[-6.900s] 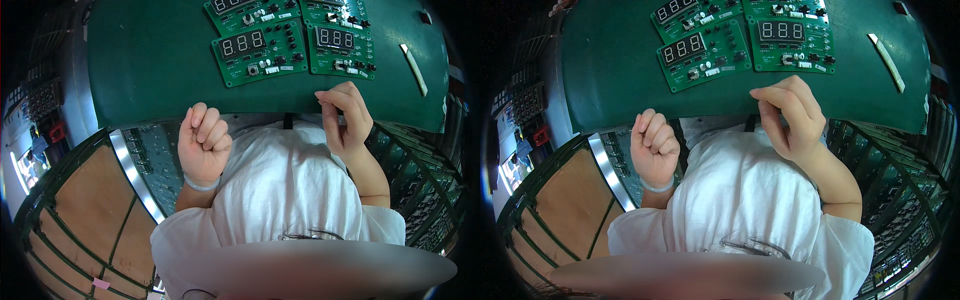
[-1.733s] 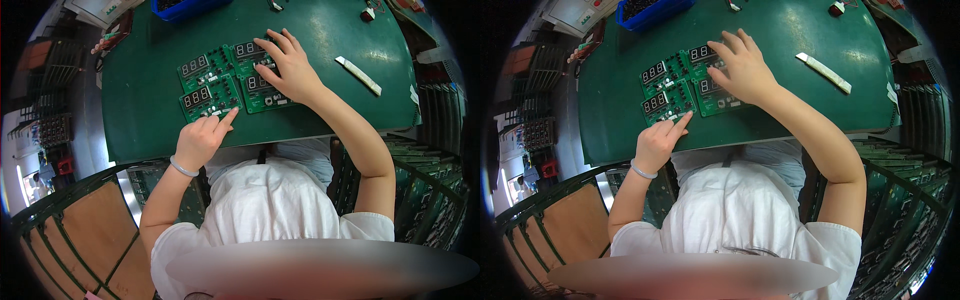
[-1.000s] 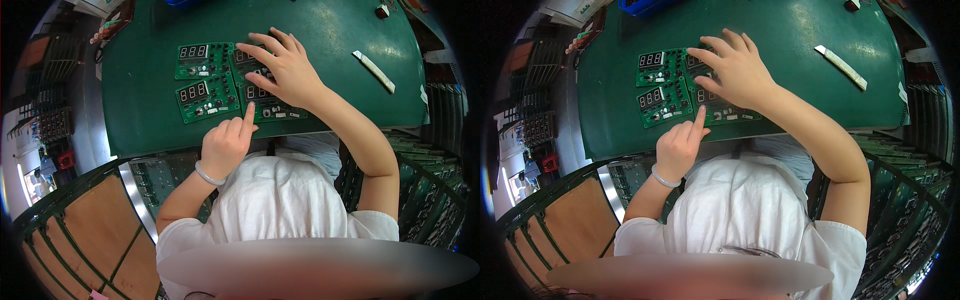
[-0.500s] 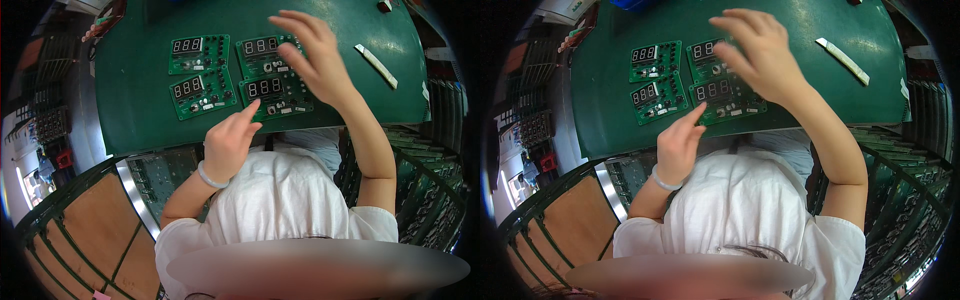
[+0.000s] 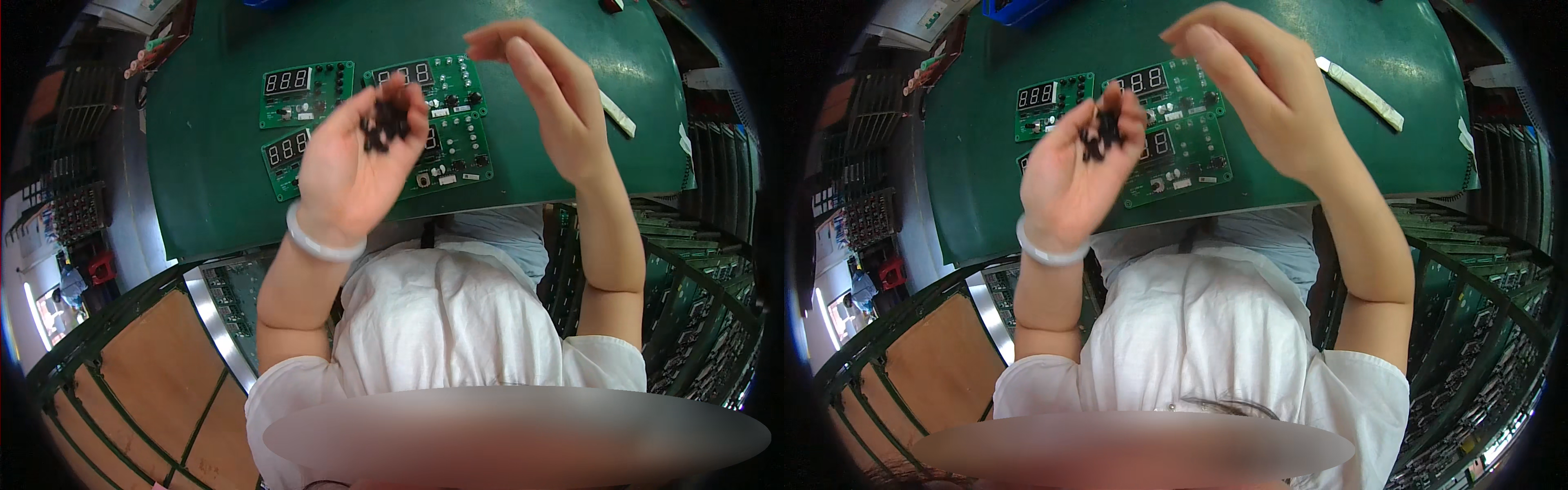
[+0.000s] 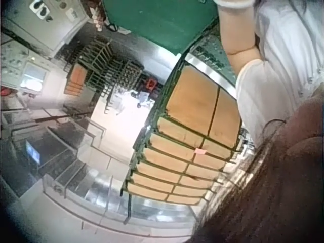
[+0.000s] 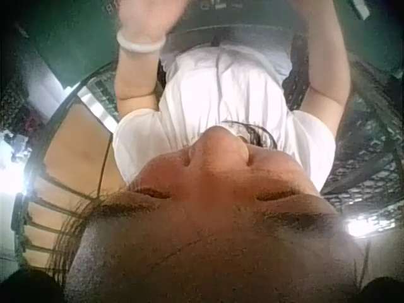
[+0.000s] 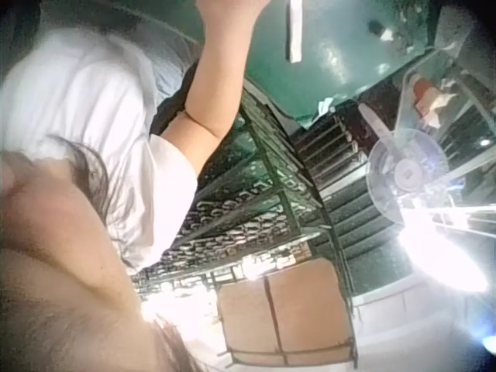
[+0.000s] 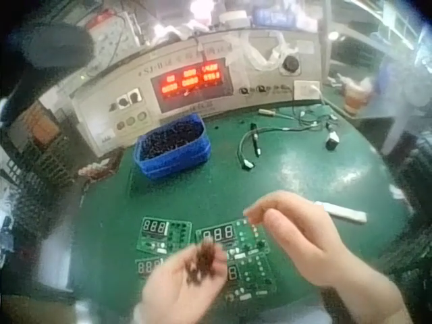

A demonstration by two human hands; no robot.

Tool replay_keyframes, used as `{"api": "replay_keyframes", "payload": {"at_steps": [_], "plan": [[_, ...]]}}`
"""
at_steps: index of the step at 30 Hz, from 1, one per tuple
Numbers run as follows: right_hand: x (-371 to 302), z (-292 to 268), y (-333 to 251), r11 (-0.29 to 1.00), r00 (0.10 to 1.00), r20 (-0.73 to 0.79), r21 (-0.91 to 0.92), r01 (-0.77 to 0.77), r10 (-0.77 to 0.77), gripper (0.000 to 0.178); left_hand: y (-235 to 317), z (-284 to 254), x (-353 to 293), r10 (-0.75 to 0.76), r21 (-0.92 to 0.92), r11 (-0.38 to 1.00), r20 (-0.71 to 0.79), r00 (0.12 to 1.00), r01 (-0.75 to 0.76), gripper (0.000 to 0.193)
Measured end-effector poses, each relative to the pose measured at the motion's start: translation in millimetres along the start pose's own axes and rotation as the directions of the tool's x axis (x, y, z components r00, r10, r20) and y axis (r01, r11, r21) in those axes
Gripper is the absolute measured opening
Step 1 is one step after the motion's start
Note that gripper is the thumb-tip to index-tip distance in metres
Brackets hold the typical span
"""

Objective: The person inserts small electronic components into designated slots on printed circuit boards by hand.

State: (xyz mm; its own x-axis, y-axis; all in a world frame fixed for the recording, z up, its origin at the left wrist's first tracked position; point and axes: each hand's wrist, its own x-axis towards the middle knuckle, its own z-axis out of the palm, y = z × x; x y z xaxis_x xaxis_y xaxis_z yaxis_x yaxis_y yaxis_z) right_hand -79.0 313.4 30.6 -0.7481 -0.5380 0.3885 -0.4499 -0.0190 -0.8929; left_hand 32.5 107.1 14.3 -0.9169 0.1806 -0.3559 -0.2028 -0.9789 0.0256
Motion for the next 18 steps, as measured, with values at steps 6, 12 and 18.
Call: {"api": "replay_keyframes", "payload": {"at_steps": [6, 12, 18], "plan": [[53.7, -3.5, -9.2, 0.996, 0.993, 0.114, -0.085, 0.033, -0.023, 0.013, 37.3, 13.8, 69.7, -0.144, 0.037, 0.99, 0.266, 0.953, 0.139, 0.037], [72.0, -11.9, 30.1, 0.962, 0.958, 0.273, -0.227, 0.154, -0.089, 0.012, 40.1, 16.4, 97.4, -0.231, 0.073, 0.973, 0.347, 0.909, 0.219, 0.043], [56.9, -16.5, 44.4, 0.929, 0.96, 0.195, -0.274, 0.251, -0.201, 0.017, 23.8, 17.5, 75.5, -0.12, 0.135, 0.986, 0.17, 0.978, 0.097, 0.048]]}}
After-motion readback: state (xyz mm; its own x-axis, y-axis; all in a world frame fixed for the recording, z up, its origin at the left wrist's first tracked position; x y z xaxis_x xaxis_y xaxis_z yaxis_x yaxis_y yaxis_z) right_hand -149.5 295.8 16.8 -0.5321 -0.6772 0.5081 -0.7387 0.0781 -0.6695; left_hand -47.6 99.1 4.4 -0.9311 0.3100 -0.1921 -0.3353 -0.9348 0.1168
